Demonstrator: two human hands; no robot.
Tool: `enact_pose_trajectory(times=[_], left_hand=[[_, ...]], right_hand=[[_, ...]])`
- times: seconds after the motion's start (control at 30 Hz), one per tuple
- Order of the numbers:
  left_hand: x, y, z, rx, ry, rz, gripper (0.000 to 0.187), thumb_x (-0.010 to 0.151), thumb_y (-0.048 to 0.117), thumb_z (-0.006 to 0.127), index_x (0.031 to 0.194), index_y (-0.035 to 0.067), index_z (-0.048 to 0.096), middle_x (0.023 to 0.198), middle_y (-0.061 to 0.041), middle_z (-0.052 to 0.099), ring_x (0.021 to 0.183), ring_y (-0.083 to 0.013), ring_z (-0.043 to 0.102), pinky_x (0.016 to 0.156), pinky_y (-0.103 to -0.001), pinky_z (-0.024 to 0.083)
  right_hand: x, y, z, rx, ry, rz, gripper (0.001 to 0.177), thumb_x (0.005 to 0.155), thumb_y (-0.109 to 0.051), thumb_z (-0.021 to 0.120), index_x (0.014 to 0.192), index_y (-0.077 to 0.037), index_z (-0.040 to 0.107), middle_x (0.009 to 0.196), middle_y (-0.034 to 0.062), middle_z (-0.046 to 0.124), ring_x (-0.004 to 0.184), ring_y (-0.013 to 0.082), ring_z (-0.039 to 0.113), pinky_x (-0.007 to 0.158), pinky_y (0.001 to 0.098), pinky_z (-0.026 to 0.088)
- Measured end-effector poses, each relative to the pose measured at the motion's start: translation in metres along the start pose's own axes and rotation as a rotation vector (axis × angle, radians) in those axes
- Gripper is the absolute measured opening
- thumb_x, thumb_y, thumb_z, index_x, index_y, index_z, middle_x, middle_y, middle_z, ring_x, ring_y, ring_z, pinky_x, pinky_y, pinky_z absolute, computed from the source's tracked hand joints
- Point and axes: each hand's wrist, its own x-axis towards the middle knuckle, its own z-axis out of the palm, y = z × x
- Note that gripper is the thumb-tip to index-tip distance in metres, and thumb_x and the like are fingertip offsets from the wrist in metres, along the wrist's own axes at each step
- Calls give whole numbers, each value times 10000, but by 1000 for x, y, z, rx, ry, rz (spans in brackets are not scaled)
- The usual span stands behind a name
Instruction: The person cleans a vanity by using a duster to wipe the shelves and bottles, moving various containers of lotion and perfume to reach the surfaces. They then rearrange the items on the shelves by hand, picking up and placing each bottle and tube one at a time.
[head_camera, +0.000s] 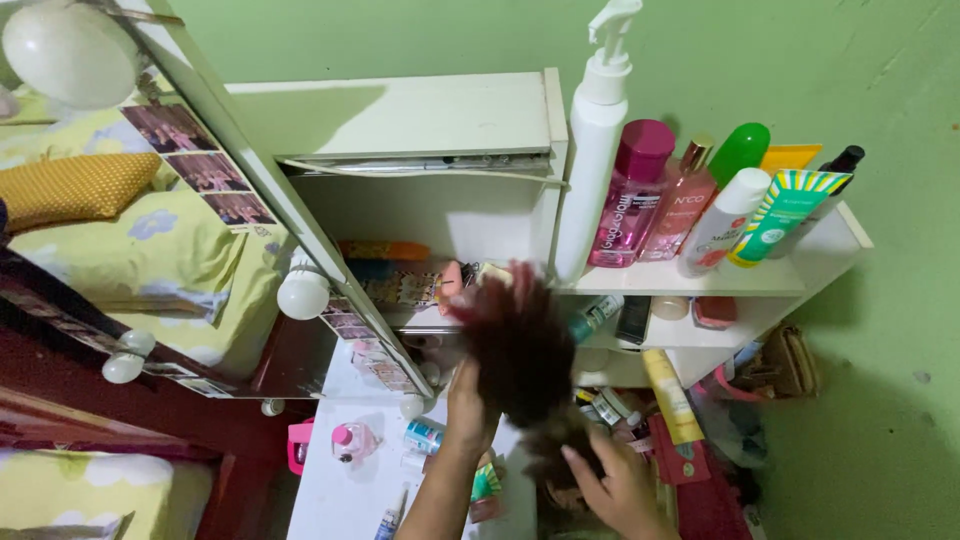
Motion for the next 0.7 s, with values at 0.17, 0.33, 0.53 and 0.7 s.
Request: enact_pose_trajectory(times=[0.17, 0.33, 0.53, 0.7], left_hand=[[3, -8, -9, -16, 76, -60, 533, 1028, 374, 456, 1459, 67, 514, 1408, -109, 610, 1263, -275, 589, 1088, -438, 445], [0, 0, 1, 39, 42, -21, 491, 1041, 306, 476, 1457, 48, 510, 1427, -86, 595, 1295, -226, 577, 1116, -415, 434], [-1, 8, 13, -10, -12, -29, 493, 1034, 293, 462, 1460, 48, 505, 1453, -96, 591, 1313, -233, 578, 1127, -409, 433], [6, -17, -16, -5, 28, -100, 533, 1030, 347, 465, 1469, 49, 509, 1427, -113, 601, 1282, -262, 578, 1090, -425, 442]], right_hand=[[4, -3, 0, 61, -2, -398, 530, 866, -231, 686, 1296, 68, 602, 956, 256, 740, 838, 355, 739, 698, 392, 579], [1, -10, 4, 239, 62, -123, 416, 940, -213, 649, 1268, 43, 632, 973, 198, 785, 859, 262, 789, 738, 369, 602], [4, -23, -11, 135, 123, -69, 415, 912, -197, 676, 1228, 68, 627, 945, 205, 757, 819, 252, 762, 707, 342, 560], [-1, -14, -7, 239, -44, -218, 351, 927, -183, 682, 1161, 77, 654, 938, 171, 733, 820, 230, 726, 711, 346, 560]])
